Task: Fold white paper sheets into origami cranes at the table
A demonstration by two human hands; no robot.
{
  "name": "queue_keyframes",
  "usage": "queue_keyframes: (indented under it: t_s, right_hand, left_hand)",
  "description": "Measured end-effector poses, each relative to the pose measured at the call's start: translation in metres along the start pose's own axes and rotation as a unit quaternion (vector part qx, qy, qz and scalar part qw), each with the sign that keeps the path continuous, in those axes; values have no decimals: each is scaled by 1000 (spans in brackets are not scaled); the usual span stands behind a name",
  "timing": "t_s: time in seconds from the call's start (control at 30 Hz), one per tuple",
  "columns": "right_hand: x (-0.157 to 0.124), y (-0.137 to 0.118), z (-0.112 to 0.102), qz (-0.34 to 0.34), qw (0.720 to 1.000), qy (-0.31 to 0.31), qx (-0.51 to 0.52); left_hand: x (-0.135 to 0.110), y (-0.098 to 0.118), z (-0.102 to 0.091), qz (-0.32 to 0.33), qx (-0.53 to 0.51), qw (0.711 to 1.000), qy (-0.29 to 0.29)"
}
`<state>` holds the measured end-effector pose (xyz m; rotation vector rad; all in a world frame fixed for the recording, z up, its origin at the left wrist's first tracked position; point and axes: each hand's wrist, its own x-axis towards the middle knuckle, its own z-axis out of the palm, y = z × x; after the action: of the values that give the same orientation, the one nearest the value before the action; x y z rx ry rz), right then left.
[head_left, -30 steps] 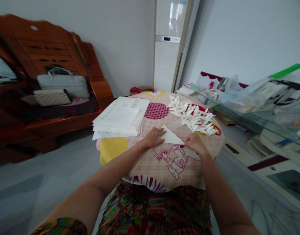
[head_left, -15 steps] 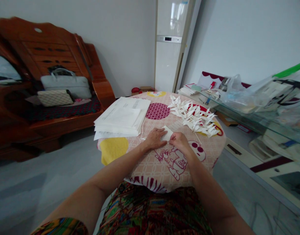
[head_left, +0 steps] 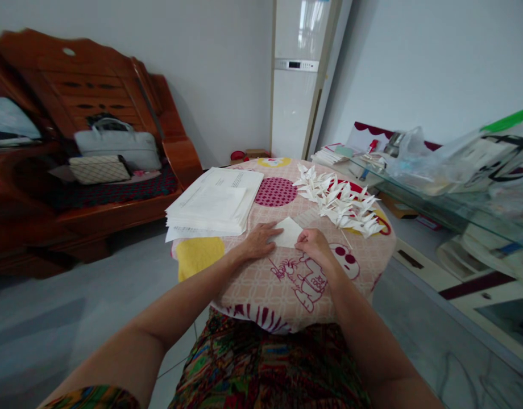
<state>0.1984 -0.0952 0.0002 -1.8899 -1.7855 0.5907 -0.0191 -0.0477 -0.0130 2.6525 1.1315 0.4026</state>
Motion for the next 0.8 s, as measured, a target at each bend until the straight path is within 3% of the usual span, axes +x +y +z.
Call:
queue_keyframes:
  t_s: [0.17, 0.6, 0.7, 0.8]
  right_hand:
    - [-1, 0, -1, -5, 1000, 4, -2]
    - [-2, -2, -1, 3, 1000, 6, 2]
    - [-1, 0, 0, 1, 1000, 9, 7]
    - [0, 3, 3, -1, 1000, 10, 11]
  left_hand:
    - [-10, -17, -3, -14, -21, 1000, -9]
    - [-31, -54, -17, 22, -102, 994, -37]
    - [-31, -57, -15, 31, -155, 987, -14]
    - [-22, -54, -14, -14, -212, 977, 31]
